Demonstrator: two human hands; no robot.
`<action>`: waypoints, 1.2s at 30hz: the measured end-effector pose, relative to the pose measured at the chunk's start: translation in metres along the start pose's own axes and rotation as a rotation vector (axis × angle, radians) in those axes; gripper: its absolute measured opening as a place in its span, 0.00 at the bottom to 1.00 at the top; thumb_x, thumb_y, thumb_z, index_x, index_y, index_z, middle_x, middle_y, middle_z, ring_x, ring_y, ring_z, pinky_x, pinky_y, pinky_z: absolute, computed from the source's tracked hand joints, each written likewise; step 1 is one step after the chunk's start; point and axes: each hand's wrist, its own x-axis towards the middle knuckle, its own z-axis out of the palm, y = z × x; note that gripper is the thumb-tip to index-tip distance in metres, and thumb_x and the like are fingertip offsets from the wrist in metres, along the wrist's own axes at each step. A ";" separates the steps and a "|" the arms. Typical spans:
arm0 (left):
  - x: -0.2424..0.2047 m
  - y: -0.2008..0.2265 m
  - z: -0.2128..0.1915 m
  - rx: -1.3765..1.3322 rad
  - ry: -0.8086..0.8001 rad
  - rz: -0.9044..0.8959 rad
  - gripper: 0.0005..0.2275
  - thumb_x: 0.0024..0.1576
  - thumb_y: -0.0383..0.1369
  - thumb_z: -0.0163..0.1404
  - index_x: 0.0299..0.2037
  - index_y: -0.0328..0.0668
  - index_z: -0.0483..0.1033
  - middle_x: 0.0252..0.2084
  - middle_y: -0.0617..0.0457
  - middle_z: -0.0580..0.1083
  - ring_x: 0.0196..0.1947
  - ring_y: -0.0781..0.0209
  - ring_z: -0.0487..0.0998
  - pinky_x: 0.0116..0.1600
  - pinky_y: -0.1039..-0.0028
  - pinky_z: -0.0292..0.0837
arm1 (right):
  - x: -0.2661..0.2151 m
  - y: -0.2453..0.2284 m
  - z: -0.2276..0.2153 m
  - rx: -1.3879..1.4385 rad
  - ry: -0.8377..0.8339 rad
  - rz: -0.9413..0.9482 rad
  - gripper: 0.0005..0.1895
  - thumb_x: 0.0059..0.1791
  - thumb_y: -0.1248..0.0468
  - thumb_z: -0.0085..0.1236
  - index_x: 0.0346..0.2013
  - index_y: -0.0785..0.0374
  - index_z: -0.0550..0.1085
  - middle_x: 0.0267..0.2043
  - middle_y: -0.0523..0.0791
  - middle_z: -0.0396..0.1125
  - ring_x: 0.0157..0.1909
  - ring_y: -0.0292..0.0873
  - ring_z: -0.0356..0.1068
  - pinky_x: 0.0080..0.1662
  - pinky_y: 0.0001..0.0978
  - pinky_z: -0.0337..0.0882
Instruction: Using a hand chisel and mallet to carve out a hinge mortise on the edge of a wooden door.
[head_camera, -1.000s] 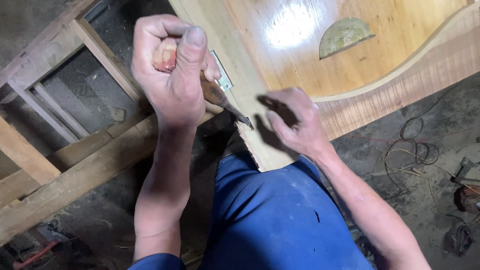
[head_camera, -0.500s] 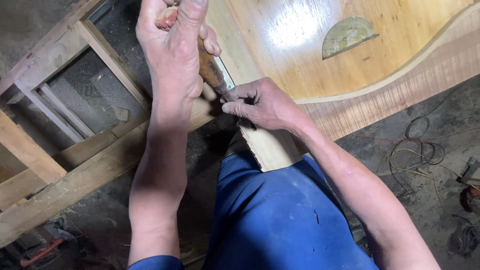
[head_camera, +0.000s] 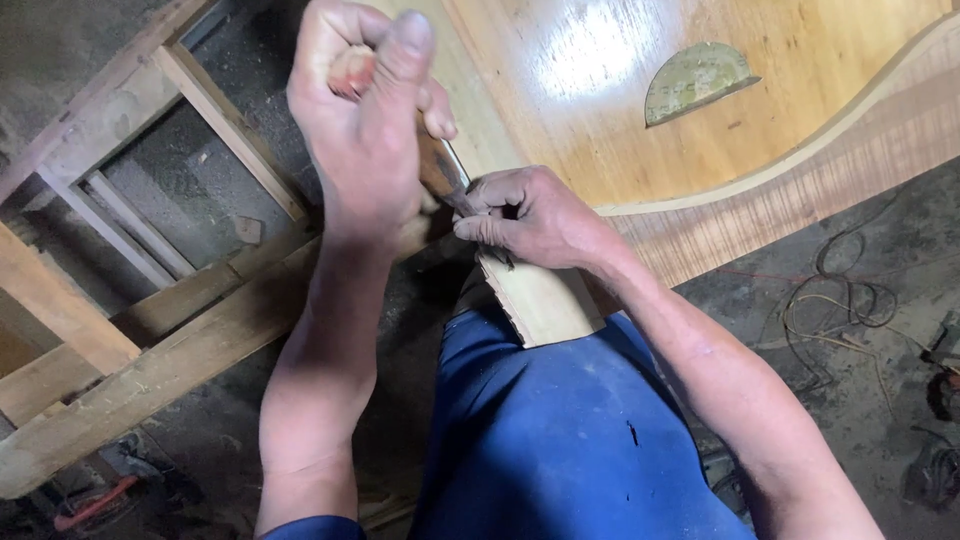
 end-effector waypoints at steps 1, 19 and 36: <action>-0.006 0.003 0.002 0.056 -0.050 0.070 0.16 0.63 0.44 0.51 0.37 0.40 0.63 0.19 0.52 0.65 0.18 0.64 0.71 0.29 0.76 0.69 | -0.003 0.002 0.001 -0.012 -0.008 -0.019 0.18 0.53 0.59 0.62 0.21 0.59 0.68 0.24 0.38 0.59 0.28 0.34 0.58 0.35 0.28 0.62; -0.095 0.041 0.007 0.218 -0.309 0.388 0.10 0.62 0.30 0.53 0.46 0.34 0.67 0.38 0.47 0.73 0.37 0.52 0.78 0.46 0.64 0.80 | -0.051 0.001 0.004 -0.146 -0.019 -0.125 0.04 0.47 0.65 0.59 0.27 0.58 0.75 0.32 0.39 0.67 0.30 0.39 0.67 0.28 0.32 0.62; -0.196 0.005 0.025 0.389 -0.833 0.839 0.07 0.61 0.21 0.45 0.35 0.44 0.73 0.26 0.54 0.61 0.24 0.60 0.60 0.32 0.69 0.53 | -0.107 0.037 0.042 -0.531 0.252 -0.523 0.09 0.56 0.69 0.53 0.50 0.67 0.74 0.48 0.55 0.66 0.46 0.52 0.75 0.38 0.34 0.78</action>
